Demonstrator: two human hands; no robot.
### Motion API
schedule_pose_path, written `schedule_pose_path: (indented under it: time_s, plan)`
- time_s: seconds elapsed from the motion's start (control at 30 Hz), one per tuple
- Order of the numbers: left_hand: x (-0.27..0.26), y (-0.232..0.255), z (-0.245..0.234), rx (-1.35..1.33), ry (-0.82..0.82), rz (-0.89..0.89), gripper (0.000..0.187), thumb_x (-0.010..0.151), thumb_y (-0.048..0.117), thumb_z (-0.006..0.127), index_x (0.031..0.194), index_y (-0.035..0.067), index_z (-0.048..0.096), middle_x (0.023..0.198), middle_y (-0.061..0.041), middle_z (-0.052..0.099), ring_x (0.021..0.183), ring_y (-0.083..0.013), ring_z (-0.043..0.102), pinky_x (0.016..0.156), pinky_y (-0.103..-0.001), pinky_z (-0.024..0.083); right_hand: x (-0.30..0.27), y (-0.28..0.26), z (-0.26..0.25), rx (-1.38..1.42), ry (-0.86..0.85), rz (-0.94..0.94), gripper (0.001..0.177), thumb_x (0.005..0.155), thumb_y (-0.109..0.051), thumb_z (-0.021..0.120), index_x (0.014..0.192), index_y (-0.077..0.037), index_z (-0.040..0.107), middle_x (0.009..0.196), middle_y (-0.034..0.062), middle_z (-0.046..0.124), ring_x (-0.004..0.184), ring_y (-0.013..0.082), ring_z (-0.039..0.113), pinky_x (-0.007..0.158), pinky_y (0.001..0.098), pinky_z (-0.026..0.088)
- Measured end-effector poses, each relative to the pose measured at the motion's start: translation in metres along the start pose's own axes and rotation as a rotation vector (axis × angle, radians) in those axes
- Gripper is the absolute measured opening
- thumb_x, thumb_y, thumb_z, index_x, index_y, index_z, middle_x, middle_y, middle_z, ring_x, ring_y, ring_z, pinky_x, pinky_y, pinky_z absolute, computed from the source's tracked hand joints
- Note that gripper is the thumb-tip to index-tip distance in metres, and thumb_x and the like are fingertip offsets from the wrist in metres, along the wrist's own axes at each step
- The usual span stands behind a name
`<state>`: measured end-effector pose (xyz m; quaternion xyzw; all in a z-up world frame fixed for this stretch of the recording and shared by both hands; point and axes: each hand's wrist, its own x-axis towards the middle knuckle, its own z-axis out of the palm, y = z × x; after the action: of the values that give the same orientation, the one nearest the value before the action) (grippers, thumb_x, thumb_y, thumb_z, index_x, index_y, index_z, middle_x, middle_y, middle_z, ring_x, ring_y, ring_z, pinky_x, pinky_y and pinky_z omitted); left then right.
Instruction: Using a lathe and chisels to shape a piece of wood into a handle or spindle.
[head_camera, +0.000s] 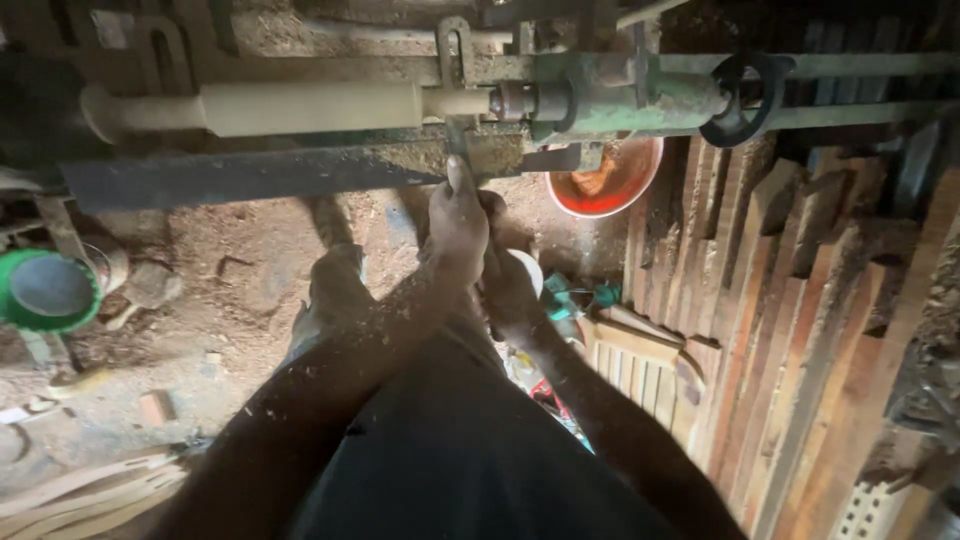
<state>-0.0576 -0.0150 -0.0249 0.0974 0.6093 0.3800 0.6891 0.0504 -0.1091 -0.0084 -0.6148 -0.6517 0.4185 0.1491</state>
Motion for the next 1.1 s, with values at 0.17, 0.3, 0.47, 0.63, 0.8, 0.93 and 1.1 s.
schedule_pose_path:
  time_s: [0.17, 0.3, 0.47, 0.63, 0.8, 0.93, 1.1]
  plan:
    - [-0.002, 0.032, -0.024, 0.132, -0.115, -0.219, 0.069, 0.104, 0.06, 0.034, 0.096, 0.0, 0.067, 0.052, -0.001, 0.053, 0.036, -0.0109, 0.04, 0.035, -0.033, 0.037, 0.001, -0.046, 0.052, -0.307, 0.354, -0.323, 0.08, 0.08, -0.012, 0.069, 0.146, 0.008, 0.029, 0.119, 0.0333, 0.055, 0.095, 0.0454, 0.06, 0.075, 0.0511, 0.053]
    - [0.01, 0.035, -0.033, 0.233, -0.232, -0.242, 0.069, 0.104, 0.058, 0.034, 0.099, -0.001, 0.069, 0.051, -0.003, 0.055, 0.037, -0.0119, 0.044, 0.037, -0.032, 0.038, 0.016, -0.098, 0.057, 0.861, 0.169, 0.789, 0.061, 0.105, -0.034, 0.04, 0.148, 0.008, 0.04, 0.1, 0.0447, 0.051, 0.077, 0.0594, 0.05, 0.062, 0.0615, 0.041]
    - [-0.01, 0.042, -0.017, 0.161, -0.12, -0.192, 0.065, 0.104, 0.057, 0.034, 0.095, 0.002, 0.068, 0.051, -0.002, 0.051, 0.037, -0.0135, 0.042, 0.037, -0.033, 0.04, 0.007, -0.041, 0.053, -0.183, 0.404, -0.25, 0.044, 0.1, -0.019, 0.062, 0.134, 0.004, 0.046, 0.102, 0.0234, 0.064, 0.081, 0.0398, 0.063, 0.066, 0.045, 0.053]
    - [-0.003, 0.009, 0.0, -0.011, -0.035, -0.051, 0.066, 0.11, 0.055, 0.035, 0.077, 0.001, 0.053, 0.053, -0.004, 0.052, 0.041, -0.0143, 0.047, 0.039, -0.033, 0.041, -0.005, -0.013, 0.023, 0.705, -0.014, 0.585, 0.038, 0.116, -0.029, 0.045, 0.115, 0.006, 0.06, 0.076, 0.0233, 0.058, 0.053, 0.0293, 0.054, 0.046, 0.0424, 0.043]
    - [-0.014, 0.013, 0.029, -0.06, 0.122, 0.035, 0.058, 0.109, 0.054, 0.033, 0.086, 0.005, 0.056, 0.058, -0.002, 0.055, 0.044, -0.0126, 0.044, 0.04, -0.03, 0.038, 0.012, 0.007, -0.032, -0.247, 0.207, -0.514, 0.036, 0.12, -0.037, 0.038, 0.126, -0.003, 0.052, 0.084, 0.0108, 0.061, 0.069, 0.0235, 0.058, 0.058, 0.0344, 0.046]
    - [-0.022, 0.01, 0.039, -0.405, 0.118, -0.027, 0.044, 0.108, 0.051, 0.035, 0.102, 0.011, 0.052, 0.061, -0.002, 0.054, 0.044, -0.0122, 0.046, 0.039, -0.029, 0.041, 0.017, 0.025, -0.061, 0.631, -0.352, 0.294, 0.026, 0.102, -0.024, 0.051, 0.121, -0.008, 0.056, 0.076, 0.0034, 0.06, 0.05, 0.0118, 0.052, 0.042, 0.0311, 0.044]
    - [-0.034, 0.022, 0.029, -0.352, 0.106, 0.014, 0.046, 0.105, 0.05, 0.032, 0.095, 0.011, 0.053, 0.06, -0.003, 0.058, 0.042, -0.0125, 0.051, 0.037, -0.028, 0.036, 0.021, -0.032, -0.069, 0.317, -0.255, 0.552, 0.045, 0.108, -0.038, 0.047, 0.107, 0.006, 0.058, 0.067, 0.0077, 0.056, 0.051, 0.02, 0.055, 0.045, 0.0372, 0.045]
